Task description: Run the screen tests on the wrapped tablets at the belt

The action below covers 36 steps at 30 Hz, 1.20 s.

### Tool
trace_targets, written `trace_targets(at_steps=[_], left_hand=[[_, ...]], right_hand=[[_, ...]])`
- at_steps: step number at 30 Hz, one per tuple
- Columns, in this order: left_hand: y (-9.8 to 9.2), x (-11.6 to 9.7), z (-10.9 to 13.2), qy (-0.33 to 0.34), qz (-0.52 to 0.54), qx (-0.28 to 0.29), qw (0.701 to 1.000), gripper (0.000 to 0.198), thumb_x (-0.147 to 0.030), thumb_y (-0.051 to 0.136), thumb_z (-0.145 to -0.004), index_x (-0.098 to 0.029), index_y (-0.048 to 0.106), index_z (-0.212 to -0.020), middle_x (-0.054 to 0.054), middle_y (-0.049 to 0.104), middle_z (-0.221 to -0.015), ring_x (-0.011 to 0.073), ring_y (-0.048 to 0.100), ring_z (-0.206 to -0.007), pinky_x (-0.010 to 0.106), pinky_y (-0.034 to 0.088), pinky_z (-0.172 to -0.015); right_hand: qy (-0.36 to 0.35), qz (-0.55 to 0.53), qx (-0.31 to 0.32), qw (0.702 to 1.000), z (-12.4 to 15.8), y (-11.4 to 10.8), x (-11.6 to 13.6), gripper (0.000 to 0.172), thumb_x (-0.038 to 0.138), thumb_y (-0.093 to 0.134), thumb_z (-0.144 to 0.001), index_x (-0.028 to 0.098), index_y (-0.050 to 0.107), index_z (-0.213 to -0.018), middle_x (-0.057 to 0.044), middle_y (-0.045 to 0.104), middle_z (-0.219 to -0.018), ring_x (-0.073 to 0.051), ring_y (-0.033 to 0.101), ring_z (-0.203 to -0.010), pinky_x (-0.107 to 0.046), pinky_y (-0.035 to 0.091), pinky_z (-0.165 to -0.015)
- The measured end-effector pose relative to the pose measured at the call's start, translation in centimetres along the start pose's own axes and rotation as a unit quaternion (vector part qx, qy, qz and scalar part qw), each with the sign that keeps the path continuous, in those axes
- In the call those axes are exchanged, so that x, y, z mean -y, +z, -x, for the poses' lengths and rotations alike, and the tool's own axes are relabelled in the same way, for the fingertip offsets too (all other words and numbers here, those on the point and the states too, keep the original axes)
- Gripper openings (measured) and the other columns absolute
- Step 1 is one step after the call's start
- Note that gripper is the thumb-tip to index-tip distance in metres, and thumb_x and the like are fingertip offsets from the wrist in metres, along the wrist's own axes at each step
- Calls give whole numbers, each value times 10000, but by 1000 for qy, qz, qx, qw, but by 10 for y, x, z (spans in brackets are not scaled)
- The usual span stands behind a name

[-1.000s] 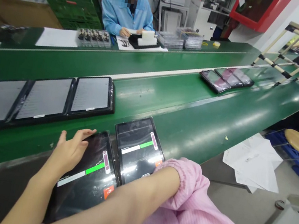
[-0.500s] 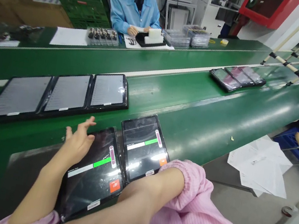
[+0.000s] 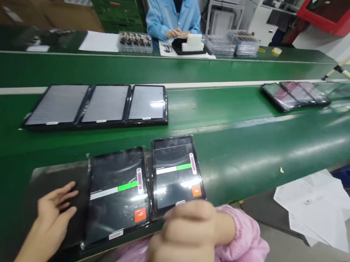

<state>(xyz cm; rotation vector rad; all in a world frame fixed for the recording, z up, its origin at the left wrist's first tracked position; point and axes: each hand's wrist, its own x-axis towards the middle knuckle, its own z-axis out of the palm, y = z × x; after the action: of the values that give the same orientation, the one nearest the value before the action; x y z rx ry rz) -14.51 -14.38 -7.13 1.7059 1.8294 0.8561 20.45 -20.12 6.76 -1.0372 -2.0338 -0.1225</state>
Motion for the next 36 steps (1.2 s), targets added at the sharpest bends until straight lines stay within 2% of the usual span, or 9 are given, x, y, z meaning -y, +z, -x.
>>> trace_targets(at_steps=[2, 3, 5, 8, 11, 18, 23, 26, 36], left_hand=[[2, 8, 21, 2, -26, -1, 1000, 539, -389, 439, -908, -254, 343, -1421, 166, 467, -1438, 340, 592, -1118, 591, 518, -917], [3, 10, 30, 7, -34, -3, 999, 546, -378, 439, -902, -252, 351, -1426, 161, 476, -1427, 326, 595, -1084, 570, 522, -892], [7, 9, 44, 20, -40, -9, 999, 552, -363, 432, -900, -251, 356, -1436, 153, 485, -1425, 310, 585, -1072, 546, 505, -896], [12, 2, 55, 35, -38, -30, 998, 556, -369, 432, -903, -245, 355, -1439, 147, 500, -1424, 309, 573, -1096, 543, 453, -942], [16, -2, 57, 53, -32, -45, 997, 541, -395, 421, -922, -245, 354, -1438, 145, 502, -1434, 308, 575, -1110, 531, 419, -952], [17, 0, 59, 85, -35, -39, 995, 444, -442, 402, -956, -238, 405, -1350, 148, 500, -1459, 306, 555, -1193, 482, 394, -955], [20, -2, 59, 80, -46, -51, 994, 459, -458, 378, -957, -232, 403, -1355, 150, 512, -1446, 304, 554, -1210, 469, 397, -954], [20, -6, 58, 82, -62, -49, 993, 482, -453, 371, -949, -222, 395, -1371, 158, 516, -1442, 300, 556, -1213, 460, 400, -958], [19, -14, 58, 96, -81, -39, 991, 429, -367, 395, -915, -201, 406, -1311, 173, 510, -1453, 304, 533, -1277, 448, 396, -972]], right_hand=[[-61, -16, -9, 998, -3, 16, -27, 279, 165, 453, -983, 248, 693, -869, 35, 541, -602, -137, 468, -556, -345, 445, -665], [-72, -15, 7, 997, -2, 26, -38, 289, 145, 430, -993, 222, 696, -908, 19, 579, -653, -140, 486, -590, -343, 444, -681], [-52, 2, 69, 996, 9, 45, -55, 290, 168, 417, -1017, 196, 701, -963, -34, 656, -830, -166, 558, -738, -361, 451, -767], [-35, 20, 132, 990, 35, 63, -64, 260, 316, 478, -1034, 216, 715, -998, -93, 662, -1113, -235, 582, -1013, -443, 408, -949], [-35, 21, 151, 988, 54, 68, -64, 276, 390, 500, -1027, 231, 726, -1006, -105, 632, -1212, -264, 560, -1102, -485, 356, -1015], [-32, 0, 124, 992, 57, 71, -64, 451, 429, 353, -1068, 234, 743, -955, -98, 639, -1153, -254, 569, -1058, -474, 342, -1006], [-18, -7, 110, 994, 57, 77, -61, 299, 252, 453, -1004, 225, 747, -954, -85, 651, -1128, -247, 592, -1004, -478, 364, -1004], [3, -21, 96, 995, 55, 76, -61, 283, 148, 472, -933, 226, 745, -925, -71, 657, -1097, -237, 602, -980, -480, 377, -986], [4, -56, 108, 993, 43, 74, -65, 295, 131, 467, -930, 224, 741, -872, -67, 666, -1032, -209, 612, -912, -454, 413, -946]])
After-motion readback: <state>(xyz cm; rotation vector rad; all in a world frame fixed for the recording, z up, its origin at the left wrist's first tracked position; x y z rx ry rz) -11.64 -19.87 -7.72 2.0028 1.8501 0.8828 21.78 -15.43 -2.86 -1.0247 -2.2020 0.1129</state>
